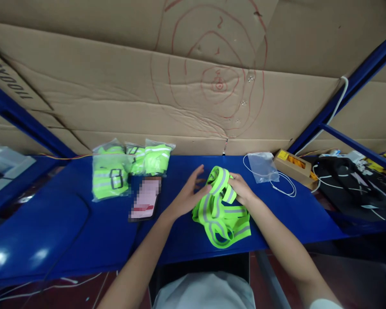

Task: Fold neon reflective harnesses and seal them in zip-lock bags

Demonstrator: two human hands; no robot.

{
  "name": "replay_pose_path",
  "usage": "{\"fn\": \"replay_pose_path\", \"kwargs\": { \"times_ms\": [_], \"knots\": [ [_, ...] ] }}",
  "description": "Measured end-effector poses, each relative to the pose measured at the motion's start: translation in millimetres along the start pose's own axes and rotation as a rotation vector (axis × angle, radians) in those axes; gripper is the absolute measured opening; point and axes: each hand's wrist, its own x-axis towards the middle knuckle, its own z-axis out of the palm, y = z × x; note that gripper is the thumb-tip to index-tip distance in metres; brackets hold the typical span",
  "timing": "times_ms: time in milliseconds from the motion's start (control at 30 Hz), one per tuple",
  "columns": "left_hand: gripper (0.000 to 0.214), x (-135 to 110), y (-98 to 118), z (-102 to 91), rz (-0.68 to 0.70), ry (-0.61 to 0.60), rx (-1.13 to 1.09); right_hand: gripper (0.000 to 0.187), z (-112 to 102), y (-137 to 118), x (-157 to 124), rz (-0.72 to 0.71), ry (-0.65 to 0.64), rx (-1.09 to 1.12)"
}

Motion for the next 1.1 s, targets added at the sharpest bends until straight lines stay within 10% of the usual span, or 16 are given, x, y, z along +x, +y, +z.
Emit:
{"fn": "replay_pose_path", "kwargs": {
  "times_ms": [200, 400, 533, 700, 900, 1100],
  "knots": [
    [0.084, -4.1, 18.6, -21.2, 0.393, -0.356, 0.805, 0.049, 16.7, 8.2, 2.0, 0.288, -0.156, 0.186],
    [0.028, 3.6, -0.6, -33.5, 0.324, -0.011, 0.609, 0.059, 15.0, -5.5, -3.9, 0.359, -0.264, 0.327],
    [0.029, -10.8, -13.7, -25.5, -0.018, 0.247, 0.337, 0.069, -10.8, -4.2, -11.6, -0.057, -0.231, -0.009],
    [0.041, -13.2, -13.1, -26.7, -0.300, 0.084, 0.048, 0.082, -18.4, 7.6, -28.8, -0.773, 0.053, -0.872],
    [0.039, -13.2, -12.3, -32.5, -0.307, -0.053, 0.050, 0.080, -4.6, 3.4, -29.6, -0.617, -0.397, -1.072],
    [0.047, -16.7, -25.0, -35.2, 0.117, 0.079, 0.548, 0.060, -1.3, 11.4, -29.1, -0.588, -0.286, -0.991]
  ]
}}
